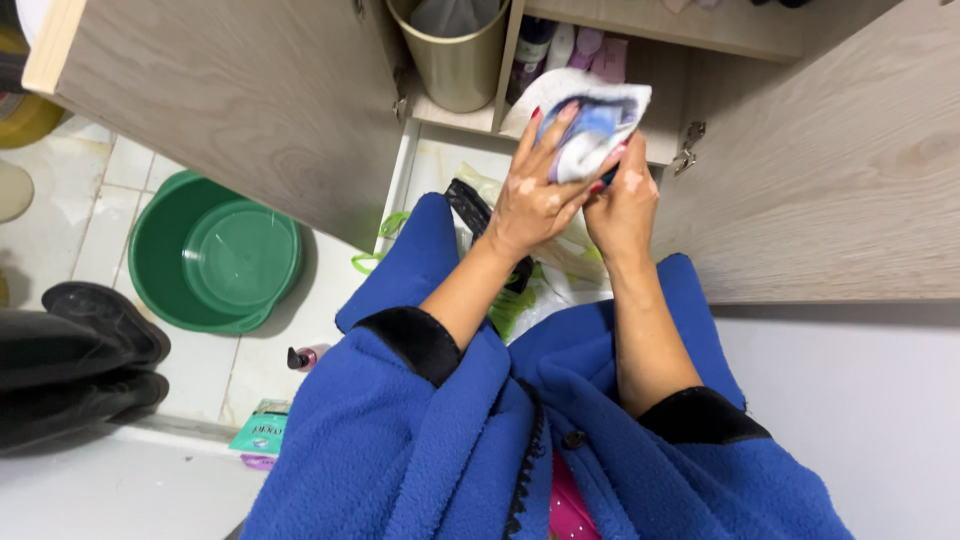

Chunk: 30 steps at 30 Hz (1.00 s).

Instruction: The person sits on the floor and wipes several personal care bottles and small items with a cloth, then places them back into a bathroom cabinet. The person also folds a small black cloth and a green cloth during the process.

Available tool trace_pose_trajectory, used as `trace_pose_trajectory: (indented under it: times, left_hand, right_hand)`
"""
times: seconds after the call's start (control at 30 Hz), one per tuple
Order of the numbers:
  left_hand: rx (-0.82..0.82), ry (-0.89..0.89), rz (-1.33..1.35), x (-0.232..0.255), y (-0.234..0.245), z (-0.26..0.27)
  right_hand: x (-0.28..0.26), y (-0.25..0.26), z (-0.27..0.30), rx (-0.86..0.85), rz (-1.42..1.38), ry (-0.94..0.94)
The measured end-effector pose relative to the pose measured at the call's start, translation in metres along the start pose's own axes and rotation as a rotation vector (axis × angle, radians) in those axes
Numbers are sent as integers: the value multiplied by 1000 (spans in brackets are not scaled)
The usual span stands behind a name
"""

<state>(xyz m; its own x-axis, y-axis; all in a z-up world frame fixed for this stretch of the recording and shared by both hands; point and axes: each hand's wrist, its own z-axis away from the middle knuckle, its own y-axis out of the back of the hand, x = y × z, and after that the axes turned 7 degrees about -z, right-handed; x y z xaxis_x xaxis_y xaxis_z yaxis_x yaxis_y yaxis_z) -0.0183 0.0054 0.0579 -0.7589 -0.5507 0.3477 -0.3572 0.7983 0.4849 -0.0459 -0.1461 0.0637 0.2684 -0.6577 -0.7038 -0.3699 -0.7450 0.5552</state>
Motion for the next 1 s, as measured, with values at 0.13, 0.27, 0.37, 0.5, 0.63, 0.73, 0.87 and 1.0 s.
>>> trace_pose_trajectory:
  times: [0.13,0.27,0.37,0.5,0.63,0.73,0.87,1.0]
  left_hand:
    - [-84,-109,66,-2,17,-12]
    - [-111,10,93,-8,8,-2]
    - [-213,459,244,-11,-15,10]
    - [-262,692,549,-22,-36,27]
    - [-110,711,886,-36,-38,29]
    - [50,953,1190,-43,-32,26]
    - [18,696,587,-46,-18,20]
    - [-367,783,109,-44,-26,22]
  right_hand:
    - [-1,1,-1,-24,12,-21]
    - [-5,0,0,-27,-41,-34]
    - [-11,2,-2,-9,-88,-24]
    - [-14,7,-7,27,-150,5]
    - [-5,-1,-7,-71,1,-16]
    - [12,-9,-7,-76,43,-105]
    - [40,-13,-23,-104,34,-226]
    - [82,1,-62,-111,2,-400]
